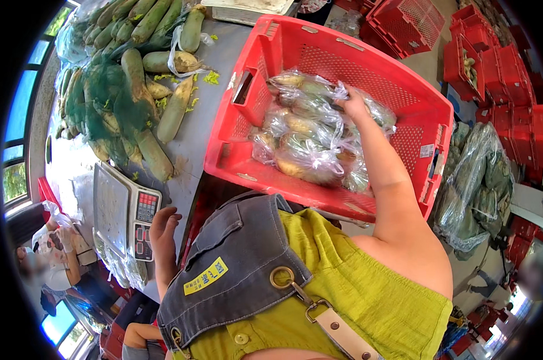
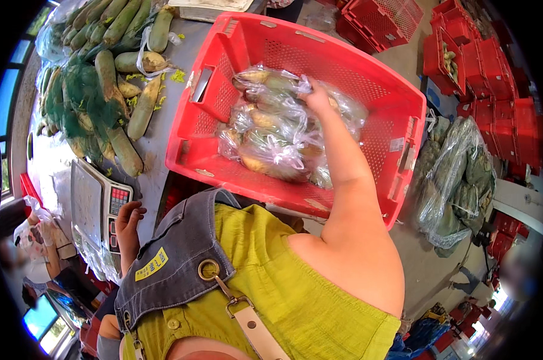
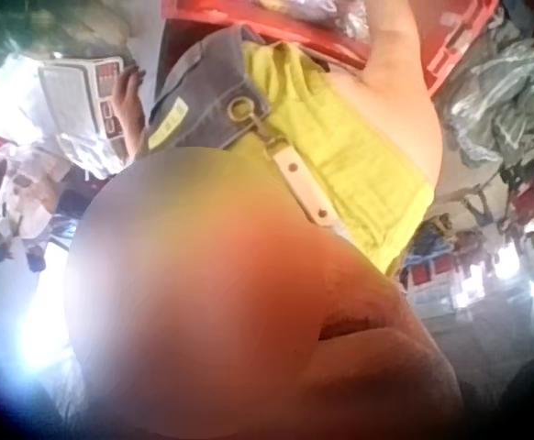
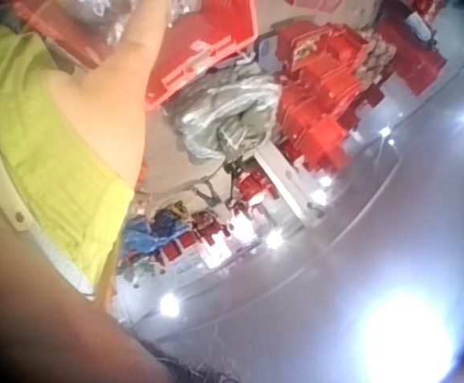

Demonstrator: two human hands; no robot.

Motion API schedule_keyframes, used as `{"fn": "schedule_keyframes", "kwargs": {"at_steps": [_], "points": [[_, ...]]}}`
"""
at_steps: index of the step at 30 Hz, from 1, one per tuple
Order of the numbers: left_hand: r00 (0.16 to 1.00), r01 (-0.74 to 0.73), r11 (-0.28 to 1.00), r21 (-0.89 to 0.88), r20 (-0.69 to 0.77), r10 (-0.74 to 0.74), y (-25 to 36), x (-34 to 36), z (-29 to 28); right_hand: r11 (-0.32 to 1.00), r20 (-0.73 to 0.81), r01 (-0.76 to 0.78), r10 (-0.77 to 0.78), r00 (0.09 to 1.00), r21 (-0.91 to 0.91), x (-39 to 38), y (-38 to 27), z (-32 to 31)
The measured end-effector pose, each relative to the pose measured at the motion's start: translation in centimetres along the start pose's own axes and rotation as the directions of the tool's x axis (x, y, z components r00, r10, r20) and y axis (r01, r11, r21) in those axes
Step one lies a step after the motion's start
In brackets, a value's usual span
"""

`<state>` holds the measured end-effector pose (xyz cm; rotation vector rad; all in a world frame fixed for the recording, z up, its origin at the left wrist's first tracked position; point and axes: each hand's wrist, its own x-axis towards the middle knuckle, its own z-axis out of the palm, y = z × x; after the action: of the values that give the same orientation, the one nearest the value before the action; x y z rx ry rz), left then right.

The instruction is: The person weighs green vegetables, likely luffa, on a digital scale in a market setting. They pick up individual vegetables, place them on the scale, and then move them into a red plastic basket. The process is repeated continuously throughout the video.

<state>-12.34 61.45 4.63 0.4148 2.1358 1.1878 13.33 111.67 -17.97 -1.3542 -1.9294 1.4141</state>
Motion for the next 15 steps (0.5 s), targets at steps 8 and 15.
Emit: {"fn": "schedule_keyframes", "kwargs": {"at_steps": [8,15], "points": [[0.999,0.009,1.000,-0.015,-0.037,-0.009,-3.0,-0.6,-1.0,0.466,0.465,0.726,-0.562,0.685,-0.507,-4.0,-8.9,8.0],[0.998,0.055,0.998,0.009,-0.040,-0.054,-3.1,-3.6,0.0,0.266,0.457,0.505,-0.223,0.861,-0.821,-1.3,-4.6,12.0]]}}
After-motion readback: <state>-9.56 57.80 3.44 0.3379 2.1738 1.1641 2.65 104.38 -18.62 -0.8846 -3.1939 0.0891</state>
